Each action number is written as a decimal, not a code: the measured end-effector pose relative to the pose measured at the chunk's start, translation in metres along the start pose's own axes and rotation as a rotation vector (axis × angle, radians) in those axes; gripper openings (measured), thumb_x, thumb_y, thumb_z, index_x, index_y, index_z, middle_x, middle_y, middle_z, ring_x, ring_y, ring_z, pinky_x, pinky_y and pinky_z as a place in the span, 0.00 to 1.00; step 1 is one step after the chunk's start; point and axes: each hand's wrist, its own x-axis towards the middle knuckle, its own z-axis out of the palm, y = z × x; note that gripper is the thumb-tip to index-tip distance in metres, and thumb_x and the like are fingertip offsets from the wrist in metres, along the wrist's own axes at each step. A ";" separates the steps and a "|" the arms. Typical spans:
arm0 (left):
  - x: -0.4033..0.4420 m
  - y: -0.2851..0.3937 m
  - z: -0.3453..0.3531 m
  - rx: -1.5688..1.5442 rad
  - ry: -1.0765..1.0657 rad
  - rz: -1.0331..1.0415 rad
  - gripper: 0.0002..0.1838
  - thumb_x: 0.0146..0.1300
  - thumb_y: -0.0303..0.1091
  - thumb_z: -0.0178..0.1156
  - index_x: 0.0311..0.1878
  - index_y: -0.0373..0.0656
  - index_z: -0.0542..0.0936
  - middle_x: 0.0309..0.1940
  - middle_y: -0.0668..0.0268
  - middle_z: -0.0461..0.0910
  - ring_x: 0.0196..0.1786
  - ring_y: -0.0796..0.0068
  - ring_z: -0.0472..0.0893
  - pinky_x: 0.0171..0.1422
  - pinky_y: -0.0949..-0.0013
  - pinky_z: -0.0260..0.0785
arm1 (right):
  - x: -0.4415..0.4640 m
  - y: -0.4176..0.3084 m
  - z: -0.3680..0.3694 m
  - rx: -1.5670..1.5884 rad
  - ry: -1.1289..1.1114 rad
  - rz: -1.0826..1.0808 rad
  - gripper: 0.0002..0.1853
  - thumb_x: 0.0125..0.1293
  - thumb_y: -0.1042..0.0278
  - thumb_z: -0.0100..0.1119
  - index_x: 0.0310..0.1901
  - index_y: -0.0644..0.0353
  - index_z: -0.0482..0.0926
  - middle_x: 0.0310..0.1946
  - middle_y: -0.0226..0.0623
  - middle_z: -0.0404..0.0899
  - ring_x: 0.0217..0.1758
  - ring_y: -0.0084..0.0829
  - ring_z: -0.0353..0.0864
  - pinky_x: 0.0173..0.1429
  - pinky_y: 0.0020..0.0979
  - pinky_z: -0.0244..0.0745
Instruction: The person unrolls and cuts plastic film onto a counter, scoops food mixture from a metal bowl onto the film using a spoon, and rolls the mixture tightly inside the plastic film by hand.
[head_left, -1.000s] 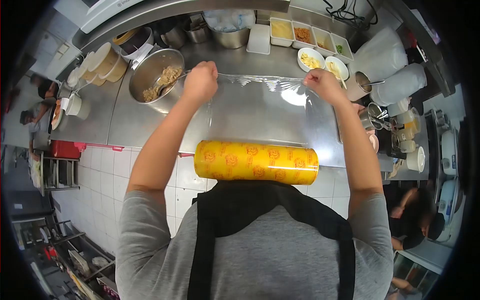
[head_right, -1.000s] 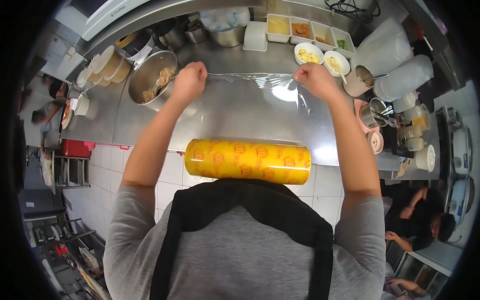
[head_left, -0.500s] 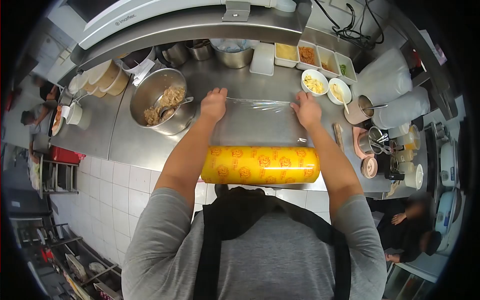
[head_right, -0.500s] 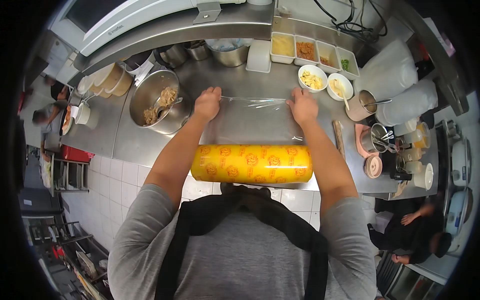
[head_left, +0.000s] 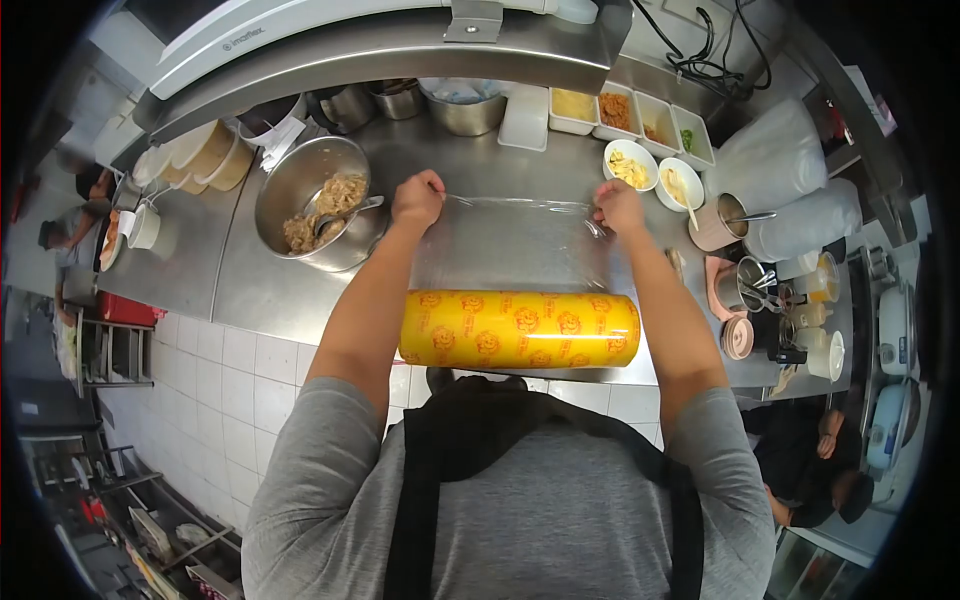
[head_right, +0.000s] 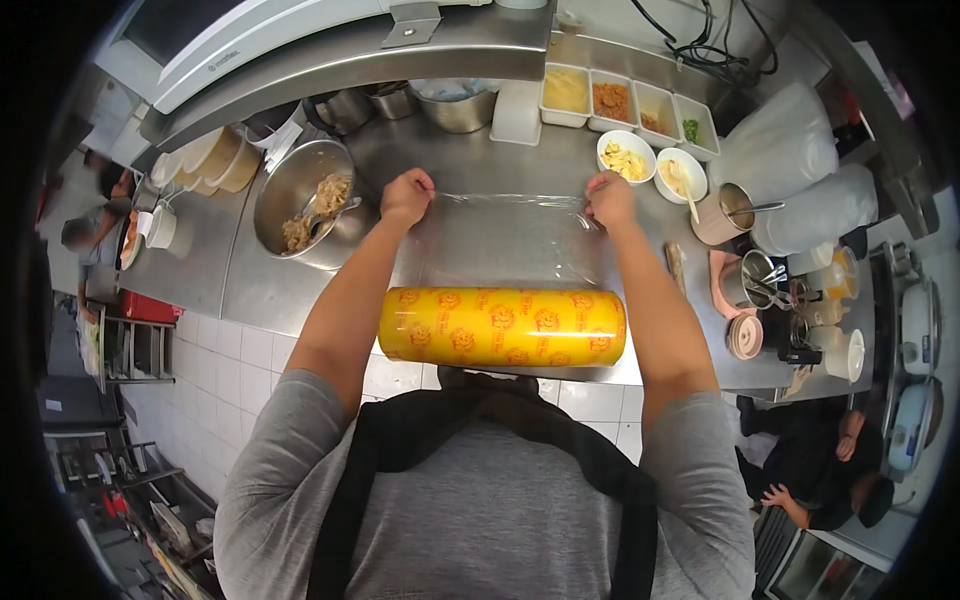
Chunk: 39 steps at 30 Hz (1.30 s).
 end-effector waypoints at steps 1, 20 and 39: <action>0.000 0.000 0.000 0.016 0.007 -0.003 0.06 0.54 0.33 0.69 0.35 0.52 0.82 0.30 0.68 0.83 0.38 0.68 0.83 0.46 0.65 0.75 | -0.006 -0.011 -0.007 0.088 0.028 0.044 0.06 0.58 0.77 0.56 0.36 0.58 0.80 0.32 0.44 0.84 0.34 0.41 0.84 0.40 0.41 0.79; -0.198 0.016 -0.083 0.167 0.115 0.430 0.44 0.57 0.47 0.68 0.74 0.48 0.59 0.70 0.44 0.60 0.73 0.38 0.58 0.75 0.49 0.54 | -0.063 -0.064 0.070 -0.784 -0.655 -1.220 0.32 0.71 0.53 0.49 0.75 0.39 0.55 0.79 0.29 0.44 0.82 0.39 0.40 0.81 0.51 0.32; -0.310 -0.028 -0.060 -0.781 0.025 -0.079 0.38 0.61 0.35 0.68 0.69 0.33 0.60 0.55 0.49 0.76 0.53 0.63 0.81 0.58 0.66 0.74 | -0.284 0.056 -0.089 0.274 -0.265 -0.048 0.15 0.73 0.58 0.54 0.41 0.65 0.78 0.32 0.35 0.81 0.35 0.20 0.75 0.41 0.28 0.71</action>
